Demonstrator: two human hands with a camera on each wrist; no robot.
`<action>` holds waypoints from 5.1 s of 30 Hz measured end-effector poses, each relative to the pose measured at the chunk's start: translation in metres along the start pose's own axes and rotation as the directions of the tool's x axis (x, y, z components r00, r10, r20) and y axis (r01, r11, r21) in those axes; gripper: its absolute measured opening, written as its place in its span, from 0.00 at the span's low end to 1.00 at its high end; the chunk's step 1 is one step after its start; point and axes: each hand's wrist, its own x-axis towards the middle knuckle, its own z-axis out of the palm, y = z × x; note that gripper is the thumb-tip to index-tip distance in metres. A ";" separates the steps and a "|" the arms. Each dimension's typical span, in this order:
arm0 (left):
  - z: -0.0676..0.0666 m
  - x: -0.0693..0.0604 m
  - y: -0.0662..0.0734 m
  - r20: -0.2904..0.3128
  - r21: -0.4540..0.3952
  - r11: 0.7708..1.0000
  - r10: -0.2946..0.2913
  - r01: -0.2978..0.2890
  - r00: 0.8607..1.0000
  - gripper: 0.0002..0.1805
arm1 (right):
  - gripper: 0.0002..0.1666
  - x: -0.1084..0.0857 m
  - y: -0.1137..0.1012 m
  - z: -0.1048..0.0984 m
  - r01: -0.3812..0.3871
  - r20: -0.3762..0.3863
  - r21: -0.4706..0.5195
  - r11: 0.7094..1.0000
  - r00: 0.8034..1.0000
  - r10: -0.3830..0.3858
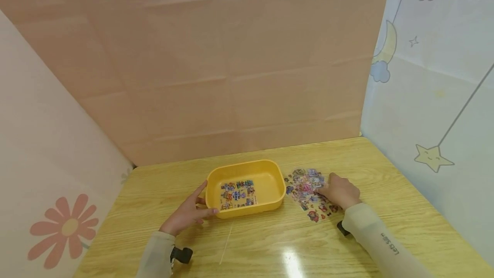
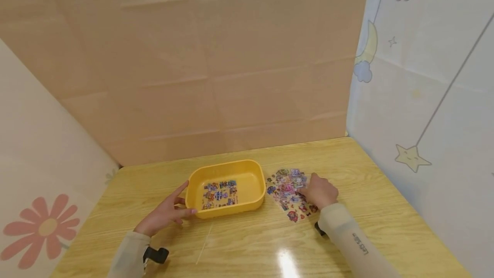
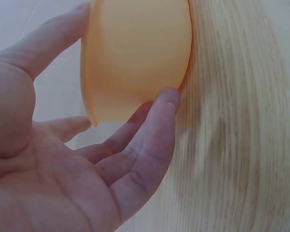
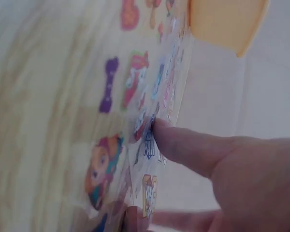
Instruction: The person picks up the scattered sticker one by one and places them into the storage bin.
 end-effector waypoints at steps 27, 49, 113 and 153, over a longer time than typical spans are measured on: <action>-0.002 0.002 -0.002 0.018 -0.008 1.000 0.007 -0.006 1.000 0.57 | 0.20 0.005 0.026 -0.019 0.062 -0.049 0.455 0.888 0.998 -0.045; -0.001 0.001 0.002 0.008 -0.008 1.000 -0.007 0.007 1.000 0.57 | 0.28 -0.003 0.003 -0.036 0.136 -0.098 0.571 0.810 0.990 -0.098; -0.003 0.004 -0.006 0.025 -0.041 0.999 -0.004 0.005 1.000 0.57 | 0.16 -0.012 -0.155 0.027 0.203 0.077 0.569 0.797 0.951 -0.298; -0.003 0.003 -0.007 0.042 -0.052 0.999 0.016 -0.014 0.999 0.56 | 0.29 -0.013 -0.172 0.056 0.279 0.157 0.384 0.880 0.920 -0.360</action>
